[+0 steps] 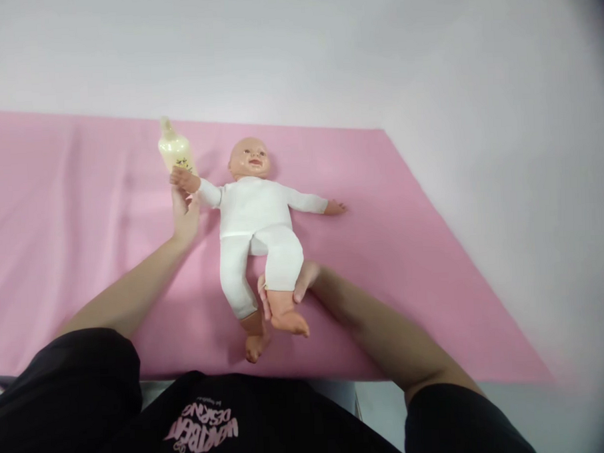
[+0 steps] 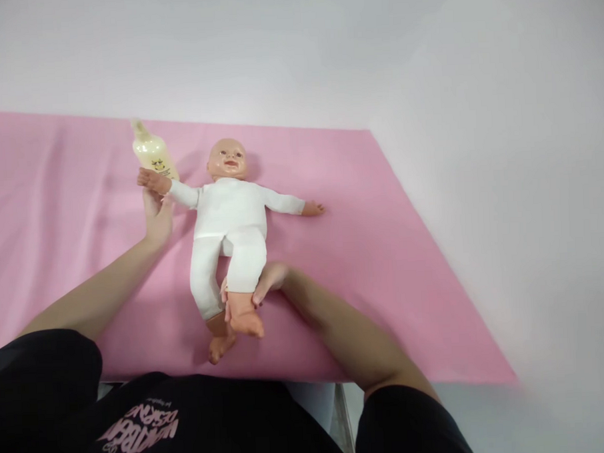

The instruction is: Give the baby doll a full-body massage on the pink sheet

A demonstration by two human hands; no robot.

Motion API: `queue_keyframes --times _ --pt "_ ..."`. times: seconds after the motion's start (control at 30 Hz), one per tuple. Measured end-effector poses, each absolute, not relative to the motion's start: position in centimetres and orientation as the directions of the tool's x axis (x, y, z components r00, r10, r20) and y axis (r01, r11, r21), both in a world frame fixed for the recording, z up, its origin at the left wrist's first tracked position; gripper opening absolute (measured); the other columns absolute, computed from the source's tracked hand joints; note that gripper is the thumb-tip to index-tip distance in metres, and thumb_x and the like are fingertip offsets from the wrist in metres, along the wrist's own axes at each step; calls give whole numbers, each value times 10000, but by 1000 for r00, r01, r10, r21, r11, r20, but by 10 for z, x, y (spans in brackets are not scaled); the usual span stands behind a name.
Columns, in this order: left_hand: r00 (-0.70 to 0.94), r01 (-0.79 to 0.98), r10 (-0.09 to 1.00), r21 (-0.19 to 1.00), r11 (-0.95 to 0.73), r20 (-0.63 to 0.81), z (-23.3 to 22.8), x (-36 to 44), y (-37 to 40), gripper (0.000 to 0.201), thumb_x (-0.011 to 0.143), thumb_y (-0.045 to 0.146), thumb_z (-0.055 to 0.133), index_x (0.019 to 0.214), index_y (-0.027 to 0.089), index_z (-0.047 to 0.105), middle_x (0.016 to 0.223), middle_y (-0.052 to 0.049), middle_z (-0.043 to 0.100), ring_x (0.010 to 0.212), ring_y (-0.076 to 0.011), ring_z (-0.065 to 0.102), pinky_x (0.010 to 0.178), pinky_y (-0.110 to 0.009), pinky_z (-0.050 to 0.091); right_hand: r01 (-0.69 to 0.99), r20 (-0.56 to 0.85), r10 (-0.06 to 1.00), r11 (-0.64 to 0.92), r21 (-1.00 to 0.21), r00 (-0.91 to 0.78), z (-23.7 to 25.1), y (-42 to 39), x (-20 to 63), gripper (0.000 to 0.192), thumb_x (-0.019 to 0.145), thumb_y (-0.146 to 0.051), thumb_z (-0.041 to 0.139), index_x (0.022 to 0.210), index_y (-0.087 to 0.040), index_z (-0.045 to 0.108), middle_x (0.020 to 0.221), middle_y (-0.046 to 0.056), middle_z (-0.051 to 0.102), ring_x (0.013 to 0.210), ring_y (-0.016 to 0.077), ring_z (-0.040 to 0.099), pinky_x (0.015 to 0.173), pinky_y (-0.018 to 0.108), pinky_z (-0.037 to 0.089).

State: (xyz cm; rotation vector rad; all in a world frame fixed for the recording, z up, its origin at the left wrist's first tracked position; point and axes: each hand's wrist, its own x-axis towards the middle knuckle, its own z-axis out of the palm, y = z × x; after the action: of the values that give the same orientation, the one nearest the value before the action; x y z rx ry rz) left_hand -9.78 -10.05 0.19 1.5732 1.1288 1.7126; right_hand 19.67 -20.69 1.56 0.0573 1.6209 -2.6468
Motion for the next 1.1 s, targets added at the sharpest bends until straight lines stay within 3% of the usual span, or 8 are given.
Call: queue_keyframes --times 0.1,0.2,0.3,0.43,0.7,1.1 --pt "-49 292 753 730 -618 656 6 -90 -113 586 889 648 665 1331 285 536 1344 -114 612 1286 -297 589 1122 -494 449 -119 95 72 -561 -819 -993 8 -211 196 694 589 -511 893 1090 -128 604 906 127 764 795 234 719 690 328 544" --pt "187 416 637 527 -741 748 11 -86 -122 490 936 557 632 1335 279 570 1304 -121 648 1258 -302 597 1126 -521 427 -356 189 331 -572 -739 -924 7 -213 195 613 635 -596 790 1007 -143 612 736 49 699 648 165 633 615 282 484" --pt "375 478 566 370 -796 734 17 -85 -126 421 975 498 567 1323 264 600 1315 -136 665 1234 -311 605 1102 -547 429 -495 172 545 -528 -690 -820 10 -210 195 535 740 -619 666 992 -149 617 663 -3 608 569 122 520 583 265 441" --pt "470 545 581 299 -784 665 22 -83 -127 357 991 462 524 1258 267 661 1306 -134 685 1214 -317 605 1086 -565 423 -552 64 695 -508 -661 -716 14 -205 196 474 803 -559 626 1001 -131 661 650 -19 571 540 108 426 519 249 389" --pt "487 532 580 304 -790 653 20 -81 -127 296 985 427 557 1204 299 708 1276 -117 707 1200 -319 581 1074 -563 418 -520 -112 756 -541 -661 -645 20 -208 192 412 921 -492 539 961 -108 684 638 -3 599 492 85 384 464 220 349" --pt "547 587 561 193 -786 621 21 -80 -129 377 1040 431 460 1287 257 685 1309 -143 695 1220 -298 566 1079 -534 415 -452 -200 771 -539 -711 -604 26 -212 188 412 948 -459 525 970 -89 705 651 12 640 418 54 334 423 208 319"
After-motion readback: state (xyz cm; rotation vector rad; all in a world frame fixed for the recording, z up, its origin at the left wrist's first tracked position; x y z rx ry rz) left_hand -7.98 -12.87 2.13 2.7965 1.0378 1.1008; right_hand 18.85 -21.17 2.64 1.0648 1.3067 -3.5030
